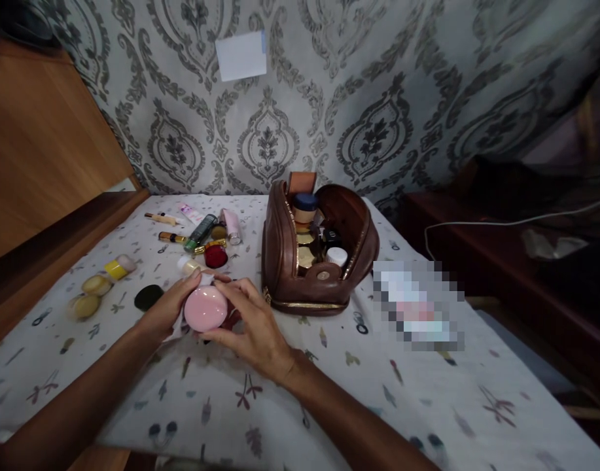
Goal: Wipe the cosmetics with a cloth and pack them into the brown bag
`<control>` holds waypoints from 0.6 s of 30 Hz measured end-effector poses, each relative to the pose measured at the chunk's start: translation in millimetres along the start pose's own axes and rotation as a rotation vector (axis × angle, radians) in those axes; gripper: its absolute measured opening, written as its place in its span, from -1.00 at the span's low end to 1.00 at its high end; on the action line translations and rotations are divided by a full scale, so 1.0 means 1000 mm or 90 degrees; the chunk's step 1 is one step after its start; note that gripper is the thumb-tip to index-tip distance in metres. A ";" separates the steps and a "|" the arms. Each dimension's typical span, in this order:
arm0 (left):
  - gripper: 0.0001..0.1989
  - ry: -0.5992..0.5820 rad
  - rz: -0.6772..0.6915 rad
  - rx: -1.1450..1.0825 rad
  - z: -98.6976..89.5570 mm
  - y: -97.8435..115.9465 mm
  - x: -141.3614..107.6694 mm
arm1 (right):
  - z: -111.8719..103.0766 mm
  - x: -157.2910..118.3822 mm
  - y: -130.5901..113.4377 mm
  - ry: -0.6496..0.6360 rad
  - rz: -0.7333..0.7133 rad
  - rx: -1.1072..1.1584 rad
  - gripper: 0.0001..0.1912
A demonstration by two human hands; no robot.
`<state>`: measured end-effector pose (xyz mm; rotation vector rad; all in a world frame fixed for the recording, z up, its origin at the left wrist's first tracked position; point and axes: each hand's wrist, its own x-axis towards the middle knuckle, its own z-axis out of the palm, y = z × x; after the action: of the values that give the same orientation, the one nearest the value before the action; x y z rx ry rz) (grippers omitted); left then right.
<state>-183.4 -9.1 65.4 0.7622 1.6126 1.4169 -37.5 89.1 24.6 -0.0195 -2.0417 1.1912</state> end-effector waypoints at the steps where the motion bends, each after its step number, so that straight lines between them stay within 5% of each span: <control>1: -0.36 0.014 -0.034 0.010 0.001 0.000 0.000 | 0.001 -0.001 0.000 0.003 0.005 0.001 -0.36; 3: -0.34 0.086 -0.044 0.034 0.003 -0.001 -0.002 | 0.003 -0.002 0.000 0.023 0.021 -0.009 -0.37; 6: -0.45 0.176 0.097 0.120 0.007 -0.003 -0.007 | 0.007 -0.004 0.000 0.059 0.049 -0.039 -0.30; 10: -0.58 0.147 0.268 0.281 0.007 -0.009 -0.012 | 0.008 -0.003 -0.003 0.051 0.051 -0.058 -0.15; 18: -0.49 0.251 0.007 0.120 0.001 -0.021 -0.002 | -0.005 -0.003 -0.011 -0.047 -0.124 -0.206 -0.42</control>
<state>-179.4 -14.0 44.7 0.6221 2.0696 1.5058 -28.3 85.8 32.8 0.0666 -2.2257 0.7448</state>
